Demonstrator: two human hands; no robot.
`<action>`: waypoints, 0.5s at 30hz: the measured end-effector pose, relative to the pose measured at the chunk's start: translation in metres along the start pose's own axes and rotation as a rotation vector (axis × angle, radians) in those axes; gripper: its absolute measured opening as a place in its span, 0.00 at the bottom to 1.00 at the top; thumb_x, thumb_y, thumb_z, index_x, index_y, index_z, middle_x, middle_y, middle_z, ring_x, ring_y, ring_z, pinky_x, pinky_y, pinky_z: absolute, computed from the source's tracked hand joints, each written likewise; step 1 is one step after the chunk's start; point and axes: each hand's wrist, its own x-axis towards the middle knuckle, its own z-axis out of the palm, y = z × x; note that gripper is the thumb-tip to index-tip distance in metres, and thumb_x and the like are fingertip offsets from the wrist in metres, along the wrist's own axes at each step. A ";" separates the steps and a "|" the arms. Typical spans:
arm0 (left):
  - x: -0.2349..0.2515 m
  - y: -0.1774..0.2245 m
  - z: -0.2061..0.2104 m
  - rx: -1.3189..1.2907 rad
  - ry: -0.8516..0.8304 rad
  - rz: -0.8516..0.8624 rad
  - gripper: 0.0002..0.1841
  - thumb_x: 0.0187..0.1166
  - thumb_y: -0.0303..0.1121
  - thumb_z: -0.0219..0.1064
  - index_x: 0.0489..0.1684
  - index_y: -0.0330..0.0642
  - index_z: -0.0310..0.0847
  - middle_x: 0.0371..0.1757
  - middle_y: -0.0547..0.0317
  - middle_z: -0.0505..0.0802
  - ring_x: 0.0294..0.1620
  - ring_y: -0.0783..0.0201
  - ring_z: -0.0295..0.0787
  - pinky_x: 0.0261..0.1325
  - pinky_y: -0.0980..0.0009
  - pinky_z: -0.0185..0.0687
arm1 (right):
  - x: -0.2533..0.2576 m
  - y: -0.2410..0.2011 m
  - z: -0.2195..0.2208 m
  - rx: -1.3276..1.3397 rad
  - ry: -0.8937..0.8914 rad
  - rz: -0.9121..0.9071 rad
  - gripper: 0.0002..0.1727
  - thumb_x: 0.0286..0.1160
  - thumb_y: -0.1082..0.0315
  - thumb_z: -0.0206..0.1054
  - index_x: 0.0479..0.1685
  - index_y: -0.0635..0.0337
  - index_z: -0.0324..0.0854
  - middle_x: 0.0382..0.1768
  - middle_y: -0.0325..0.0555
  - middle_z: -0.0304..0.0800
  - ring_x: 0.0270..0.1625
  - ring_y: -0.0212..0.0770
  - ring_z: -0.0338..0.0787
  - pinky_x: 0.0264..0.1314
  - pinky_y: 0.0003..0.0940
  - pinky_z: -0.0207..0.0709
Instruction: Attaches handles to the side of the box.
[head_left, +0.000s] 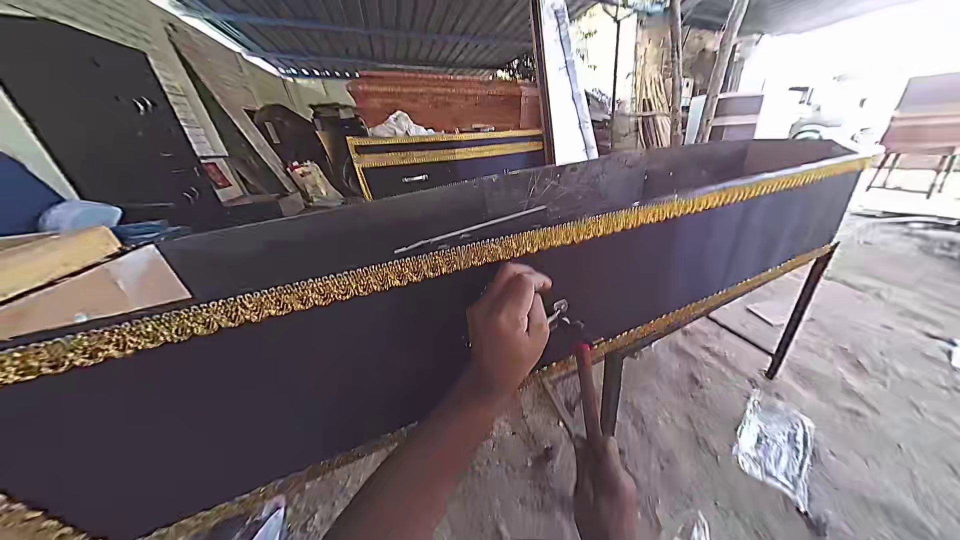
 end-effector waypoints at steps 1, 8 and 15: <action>0.003 -0.001 0.001 -0.006 0.018 0.006 0.12 0.75 0.21 0.58 0.34 0.38 0.91 0.42 0.53 0.94 0.45 0.68 0.93 0.44 0.76 0.89 | 0.009 -0.005 -0.015 0.012 0.002 -0.051 0.25 0.84 0.55 0.60 0.57 0.72 0.85 0.26 0.50 0.89 0.22 0.44 0.88 0.26 0.48 0.84; 0.000 -0.001 -0.001 -0.043 0.002 0.011 0.13 0.73 0.20 0.57 0.33 0.38 0.91 0.41 0.53 0.94 0.45 0.68 0.92 0.44 0.77 0.88 | 0.058 -0.070 -0.129 1.034 0.321 -0.418 0.26 0.80 0.32 0.56 0.39 0.40 0.89 0.25 0.27 0.87 0.29 0.28 0.89 0.41 0.33 0.89; -0.004 -0.002 -0.003 -0.013 0.005 0.009 0.12 0.73 0.21 0.58 0.33 0.38 0.91 0.41 0.52 0.94 0.45 0.67 0.93 0.45 0.75 0.89 | -0.008 0.014 0.026 0.057 0.121 -0.022 0.21 0.81 0.59 0.60 0.49 0.73 0.85 0.23 0.54 0.89 0.21 0.51 0.89 0.24 0.54 0.82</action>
